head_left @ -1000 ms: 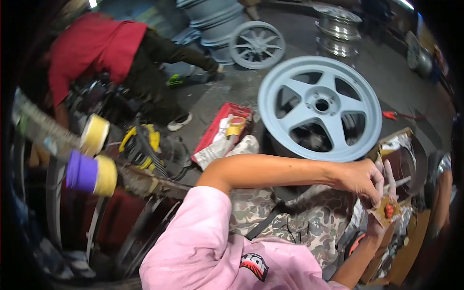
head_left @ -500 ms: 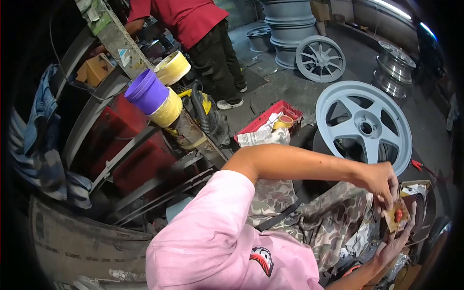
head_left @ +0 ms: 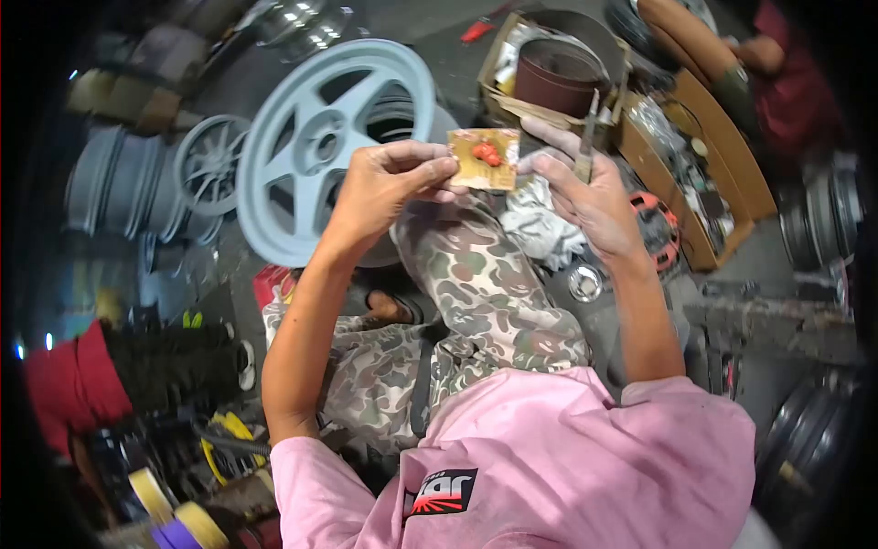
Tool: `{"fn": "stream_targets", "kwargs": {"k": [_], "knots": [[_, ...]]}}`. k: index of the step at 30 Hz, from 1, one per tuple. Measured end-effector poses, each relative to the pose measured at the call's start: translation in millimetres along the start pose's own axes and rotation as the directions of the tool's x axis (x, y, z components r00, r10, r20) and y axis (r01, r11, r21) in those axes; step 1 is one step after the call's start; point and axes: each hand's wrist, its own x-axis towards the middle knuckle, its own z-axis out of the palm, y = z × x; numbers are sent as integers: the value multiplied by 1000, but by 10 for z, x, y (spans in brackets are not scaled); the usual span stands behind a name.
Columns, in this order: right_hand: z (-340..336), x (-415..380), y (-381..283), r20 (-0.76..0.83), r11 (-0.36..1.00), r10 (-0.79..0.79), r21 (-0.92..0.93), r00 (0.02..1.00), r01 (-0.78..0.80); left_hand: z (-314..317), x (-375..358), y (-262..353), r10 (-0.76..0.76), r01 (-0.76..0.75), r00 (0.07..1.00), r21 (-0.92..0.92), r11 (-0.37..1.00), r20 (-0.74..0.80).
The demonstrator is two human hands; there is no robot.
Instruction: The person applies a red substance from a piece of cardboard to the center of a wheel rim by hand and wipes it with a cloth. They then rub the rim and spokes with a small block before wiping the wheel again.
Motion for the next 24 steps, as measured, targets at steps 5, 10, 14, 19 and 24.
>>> {"fn": "stream_targets", "kwargs": {"k": [5, 10, 14, 19, 24], "knots": [[-154, -44, 150, -105, 995, -20, -98, 994, 9, 105, 142, -186, -44, 39, 995, 52, 998, 94], [-197, 5, 205, -145, 974, -28, -225, 989, -6, 145, 226, -215, -45, 42, 994, 32, 999, 95], [-306, 15, 180, -155, 977, -25, -212, 988, -8, 206, 372, -325, -48, 34, 987, 92, 995, 155], [-644, -79, 161, -165, 955, -156, -277, 974, 106, 470, 617, -233, -33, -12, 959, 157, 987, 281], [-1099, -529, -150, -263, 948, 65, -283, 962, -142, 879, 933, -166, -36, -130, 813, 240, 962, 581]]}}
